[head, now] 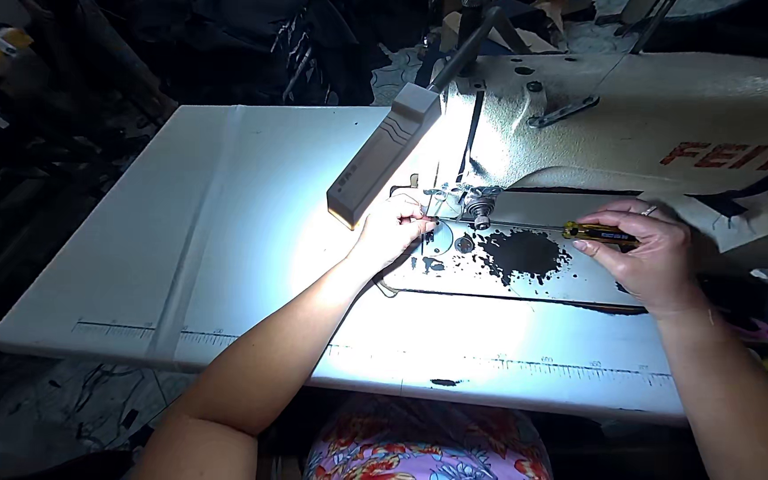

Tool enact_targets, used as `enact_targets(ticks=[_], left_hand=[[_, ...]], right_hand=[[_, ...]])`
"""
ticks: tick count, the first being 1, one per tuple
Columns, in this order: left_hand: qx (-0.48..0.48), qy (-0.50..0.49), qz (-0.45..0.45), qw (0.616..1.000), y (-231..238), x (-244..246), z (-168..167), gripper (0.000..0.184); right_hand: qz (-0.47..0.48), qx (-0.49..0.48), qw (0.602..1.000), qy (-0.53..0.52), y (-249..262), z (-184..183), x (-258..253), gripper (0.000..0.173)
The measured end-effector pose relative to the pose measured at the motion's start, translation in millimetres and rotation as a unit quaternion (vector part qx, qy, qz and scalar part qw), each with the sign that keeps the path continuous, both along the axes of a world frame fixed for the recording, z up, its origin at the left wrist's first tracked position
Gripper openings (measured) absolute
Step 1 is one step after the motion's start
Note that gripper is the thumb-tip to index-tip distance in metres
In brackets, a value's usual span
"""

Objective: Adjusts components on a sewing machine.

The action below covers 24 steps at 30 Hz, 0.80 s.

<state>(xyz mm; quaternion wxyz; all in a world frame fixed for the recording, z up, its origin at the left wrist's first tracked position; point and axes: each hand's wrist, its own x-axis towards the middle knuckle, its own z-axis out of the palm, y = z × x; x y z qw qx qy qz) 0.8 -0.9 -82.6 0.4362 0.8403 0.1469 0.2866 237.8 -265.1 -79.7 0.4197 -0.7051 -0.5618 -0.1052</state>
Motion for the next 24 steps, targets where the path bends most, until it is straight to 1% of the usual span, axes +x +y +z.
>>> enact_targets(ticks=[5,8,17,24], left_hand=[[-0.007,0.002,-0.029,1.000,3.8,-2.7,5.4,0.011],[-0.011,0.015,-0.030,0.999,2.3,-3.3,9.0,0.011],[0.020,0.006,0.002,1.000,-1.8,0.5,6.6,0.020],[0.069,-0.031,-0.007,0.997,0.5,3.0,0.3,0.019]], right_hand=[[0.002,0.002,1.000,-0.004,0.2,0.7,-1.4,0.028],[0.001,0.004,1.000,-0.001,0.3,0.5,-1.7,0.028],[0.000,0.002,1.000,0.002,0.6,-0.8,-0.4,0.028],[-0.005,-0.007,1.000,0.007,0.4,-2.1,0.7,0.028]])
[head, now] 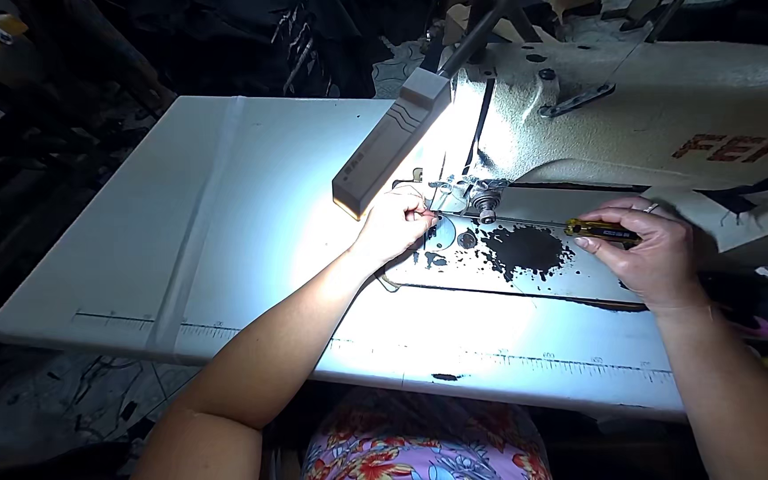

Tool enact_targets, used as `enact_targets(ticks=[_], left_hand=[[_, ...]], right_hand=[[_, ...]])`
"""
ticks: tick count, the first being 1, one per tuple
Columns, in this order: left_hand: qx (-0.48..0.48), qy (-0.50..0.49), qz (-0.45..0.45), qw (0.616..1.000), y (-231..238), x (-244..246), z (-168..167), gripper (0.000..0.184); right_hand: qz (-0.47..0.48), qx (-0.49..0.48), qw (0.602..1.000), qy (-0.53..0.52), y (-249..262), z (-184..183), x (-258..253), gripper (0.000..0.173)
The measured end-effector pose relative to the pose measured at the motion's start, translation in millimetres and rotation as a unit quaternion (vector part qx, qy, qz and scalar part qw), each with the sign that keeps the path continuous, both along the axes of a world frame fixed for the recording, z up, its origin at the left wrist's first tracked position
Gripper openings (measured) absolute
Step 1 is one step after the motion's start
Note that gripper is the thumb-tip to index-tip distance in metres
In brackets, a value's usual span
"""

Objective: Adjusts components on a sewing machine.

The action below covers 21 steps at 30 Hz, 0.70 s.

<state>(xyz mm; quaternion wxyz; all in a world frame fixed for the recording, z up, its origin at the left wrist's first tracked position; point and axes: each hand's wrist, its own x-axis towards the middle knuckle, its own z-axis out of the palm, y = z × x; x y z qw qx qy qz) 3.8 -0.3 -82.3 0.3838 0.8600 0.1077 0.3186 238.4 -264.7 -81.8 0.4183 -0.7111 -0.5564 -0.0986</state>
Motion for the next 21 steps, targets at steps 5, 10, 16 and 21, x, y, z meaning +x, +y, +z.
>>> enact_targets(ticks=[5,10,16,21], left_hand=[[0.016,0.063,0.021,0.998,-6,-3,13,0.015],[0.040,0.054,0.017,0.998,-3,0,6,0.015],[0.060,0.076,0.025,0.995,-5,0,5,0.014],[0.023,0.023,0.016,0.999,-4,-7,7,0.011]], right_hand=[[0.004,-0.004,1.000,-0.003,0,0,1,0.028],[-0.006,-0.009,1.000,0.004,0,-2,0,0.029],[-0.007,-0.006,1.000,0.019,2,-2,-1,0.029],[-0.006,-0.005,1.000,0.026,2,-3,-1,0.030]])
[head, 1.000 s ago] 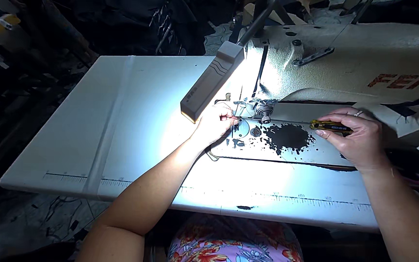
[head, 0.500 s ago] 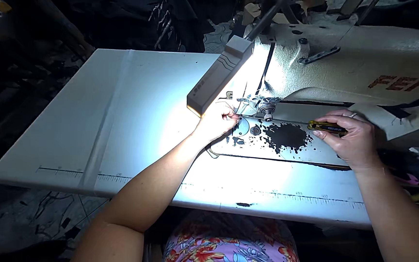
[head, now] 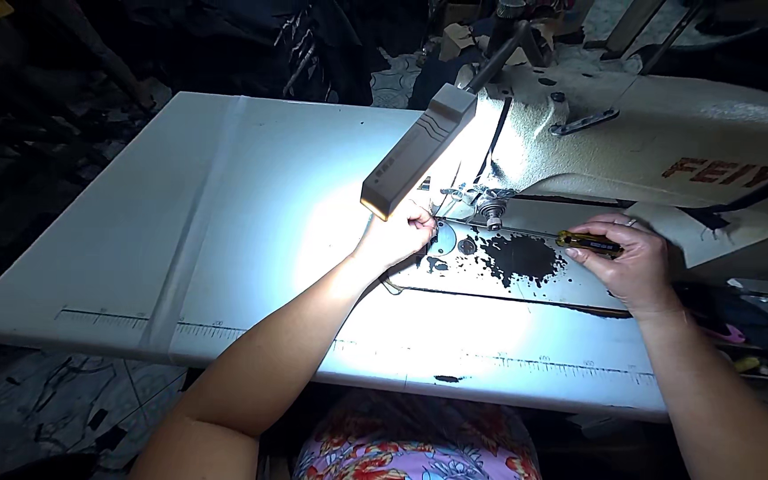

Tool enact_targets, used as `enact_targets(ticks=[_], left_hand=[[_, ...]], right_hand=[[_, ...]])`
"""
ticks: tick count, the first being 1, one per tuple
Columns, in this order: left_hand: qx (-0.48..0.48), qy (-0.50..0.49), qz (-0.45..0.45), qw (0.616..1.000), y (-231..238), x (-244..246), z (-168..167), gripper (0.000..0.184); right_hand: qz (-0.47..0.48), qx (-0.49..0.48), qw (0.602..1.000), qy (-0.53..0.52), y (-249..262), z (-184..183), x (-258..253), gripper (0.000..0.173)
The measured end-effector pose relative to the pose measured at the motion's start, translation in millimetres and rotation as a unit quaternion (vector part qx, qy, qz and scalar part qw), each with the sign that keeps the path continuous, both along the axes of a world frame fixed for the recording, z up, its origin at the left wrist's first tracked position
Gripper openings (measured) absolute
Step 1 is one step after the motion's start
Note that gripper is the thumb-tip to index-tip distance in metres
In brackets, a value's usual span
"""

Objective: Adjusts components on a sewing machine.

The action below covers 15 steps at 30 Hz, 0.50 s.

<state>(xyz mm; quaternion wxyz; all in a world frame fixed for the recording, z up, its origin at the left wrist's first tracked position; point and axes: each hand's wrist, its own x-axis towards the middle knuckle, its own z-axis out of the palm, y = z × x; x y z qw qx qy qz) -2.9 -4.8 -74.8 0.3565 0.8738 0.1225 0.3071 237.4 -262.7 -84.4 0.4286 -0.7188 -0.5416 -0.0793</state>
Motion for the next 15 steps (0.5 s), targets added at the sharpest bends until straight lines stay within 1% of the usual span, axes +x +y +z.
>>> enact_targets(ticks=[1,3,5,7,11,13,15], left_hand=[[-0.041,-0.013,-0.003,0.999,1,-2,2,0.011],[-0.158,-0.024,-0.028,0.987,4,-6,6,0.014],[-0.267,0.007,-0.052,0.962,9,-10,13,0.018],[-0.348,0.049,-0.061,0.934,13,-12,20,0.020],[-0.432,0.112,-0.069,0.892,13,-16,30,0.018],[-0.465,0.121,-0.070,0.874,11,-16,34,0.020],[-0.495,0.121,-0.080,0.857,11,-16,34,0.018]], right_hand=[[0.002,0.000,1.000,0.001,0,0,0,0.030],[0.004,0.000,1.000,-0.001,-1,-1,1,0.030],[0.006,0.000,1.000,-0.004,-1,-2,2,0.030],[0.006,0.002,1.000,-0.002,-1,-3,3,0.030],[0.004,-0.003,1.000,-0.002,-2,-3,3,0.032],[0.001,-0.009,1.000,0.000,-1,-2,3,0.032],[-0.002,-0.008,1.000,0.001,-1,-2,3,0.032]])
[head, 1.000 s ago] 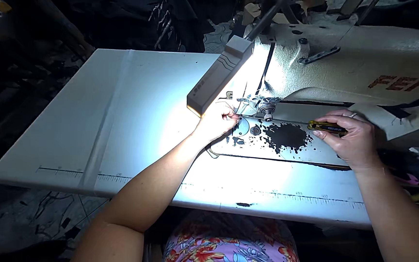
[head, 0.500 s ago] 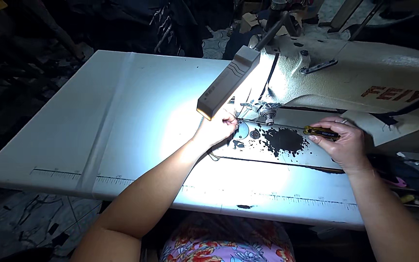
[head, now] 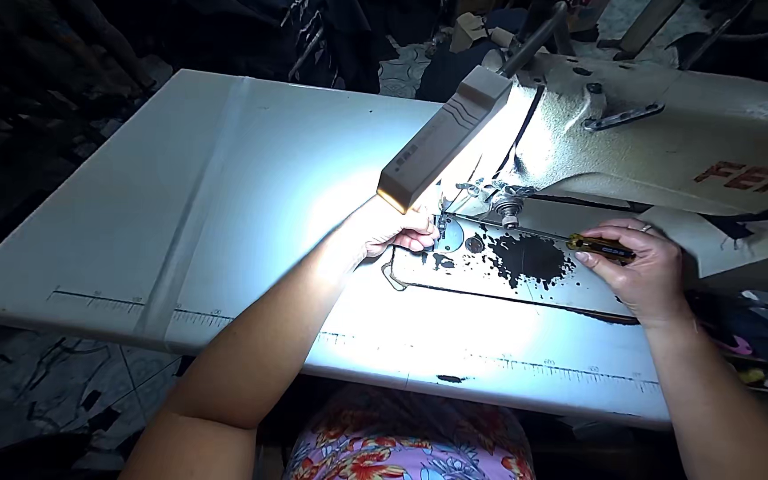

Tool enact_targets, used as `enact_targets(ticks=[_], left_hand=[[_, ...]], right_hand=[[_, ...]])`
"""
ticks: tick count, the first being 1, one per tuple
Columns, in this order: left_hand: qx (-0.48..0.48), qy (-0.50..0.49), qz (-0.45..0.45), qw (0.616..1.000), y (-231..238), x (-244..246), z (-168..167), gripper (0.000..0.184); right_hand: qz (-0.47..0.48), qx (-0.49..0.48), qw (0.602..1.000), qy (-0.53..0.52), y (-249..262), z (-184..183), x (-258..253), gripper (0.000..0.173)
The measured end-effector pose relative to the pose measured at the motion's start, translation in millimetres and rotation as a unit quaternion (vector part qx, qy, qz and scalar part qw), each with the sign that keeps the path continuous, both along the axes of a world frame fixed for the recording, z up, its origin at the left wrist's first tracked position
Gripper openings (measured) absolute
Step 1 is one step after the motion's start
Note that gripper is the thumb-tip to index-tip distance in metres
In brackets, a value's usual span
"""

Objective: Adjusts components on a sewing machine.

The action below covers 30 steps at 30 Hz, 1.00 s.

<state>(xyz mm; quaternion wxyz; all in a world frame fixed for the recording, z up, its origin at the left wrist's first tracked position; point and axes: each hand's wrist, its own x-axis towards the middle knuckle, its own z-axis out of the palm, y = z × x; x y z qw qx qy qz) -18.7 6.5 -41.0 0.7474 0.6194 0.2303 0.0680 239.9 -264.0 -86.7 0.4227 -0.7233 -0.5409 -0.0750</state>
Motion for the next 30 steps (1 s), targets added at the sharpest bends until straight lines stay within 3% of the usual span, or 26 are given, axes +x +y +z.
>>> enact_targets(ticks=[3,11,30], left_hand=[[-0.014,-0.004,-0.016,1.000,3.0,-0.7,0.3,0.026],[-0.014,0.006,-0.016,1.000,3.3,0.0,2.8,0.006],[0.027,0.020,0.013,0.999,2.5,-0.5,6.0,0.009]], right_hand=[[-0.002,0.000,1.000,0.001,-0.6,-0.8,0.4,0.032],[-0.001,-0.003,1.000,0.004,-1.0,-2.6,1.8,0.033],[0.004,0.002,1.000,0.001,-0.3,-3.5,2.4,0.031]])
